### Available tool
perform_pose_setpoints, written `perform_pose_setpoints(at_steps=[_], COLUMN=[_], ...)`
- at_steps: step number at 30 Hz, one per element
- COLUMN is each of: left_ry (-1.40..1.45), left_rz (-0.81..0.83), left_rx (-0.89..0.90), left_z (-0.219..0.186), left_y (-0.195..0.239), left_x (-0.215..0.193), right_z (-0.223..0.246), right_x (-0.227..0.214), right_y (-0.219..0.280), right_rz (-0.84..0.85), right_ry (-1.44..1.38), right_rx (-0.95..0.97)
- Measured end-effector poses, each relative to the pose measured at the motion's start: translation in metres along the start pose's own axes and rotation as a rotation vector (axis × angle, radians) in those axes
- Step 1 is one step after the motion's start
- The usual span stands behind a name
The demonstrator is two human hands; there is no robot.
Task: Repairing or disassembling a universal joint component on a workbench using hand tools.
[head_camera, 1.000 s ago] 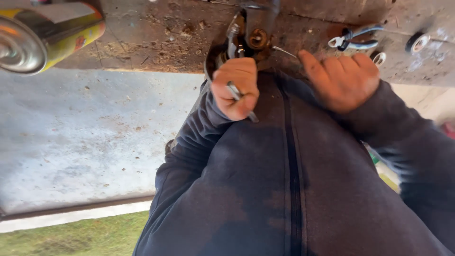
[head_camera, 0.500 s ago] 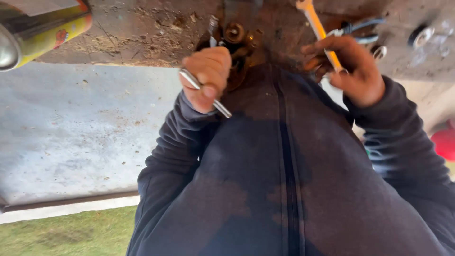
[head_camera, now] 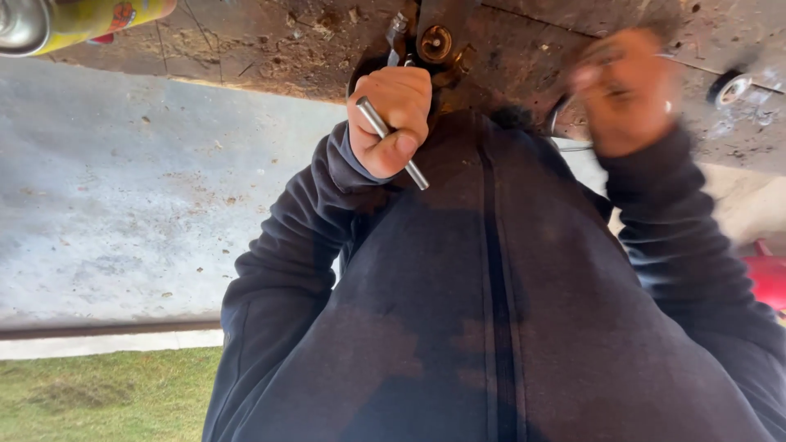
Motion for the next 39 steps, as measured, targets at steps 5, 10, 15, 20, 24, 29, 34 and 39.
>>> perform_pose_setpoints(at_steps=[5, 10, 15, 20, 24, 29, 34, 39], left_ry=[-0.06, -0.214, -0.319, -0.365, -0.361, -0.369, -0.379, -0.291], left_rz=[0.018, 0.141, 0.14, 0.156, 0.111, 0.149, 0.137, 0.163], left_rx=[0.055, 0.098, 0.195, 0.162, 0.168, 0.181, 0.161, 0.209], left_z=[0.013, 0.034, 0.045, 0.035, 0.037, 0.036, 0.031, 0.031], left_y=[0.001, -0.006, -0.003, -0.008, -0.005, -0.013, -0.011, -0.007], left_x=[0.013, 0.038, 0.052, 0.047, 0.048, 0.051, 0.042, 0.039], right_z=[-0.017, 0.013, 0.031, 0.047, 0.066, 0.068, 0.083, 0.086], right_x=[0.066, 0.039, 0.015, 0.01, 0.014, 0.035, 0.035, 0.025], right_y=[0.057, 0.013, -0.041, -0.068, -0.096, -0.109, -0.112, -0.09], right_rz=[0.132, 0.205, 0.374, 0.674, 0.953, 1.13, 1.202, 0.976], right_ry=[-0.564, -0.504, 0.202, 0.436, 0.565, 0.572, 0.55, 0.562], right_rx=[0.571, 0.532, 0.054, 0.078, 0.147, 0.252, 0.362, 0.291])
Point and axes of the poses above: each hand's wrist, its own y-axis away from the middle knuckle, its own x-axis out of the palm, z = x × y, the point moved 1 cm from there along -y, towards the middle knuckle, and after that the axes turned 6 degrees about -x, right-handed, at the moved point
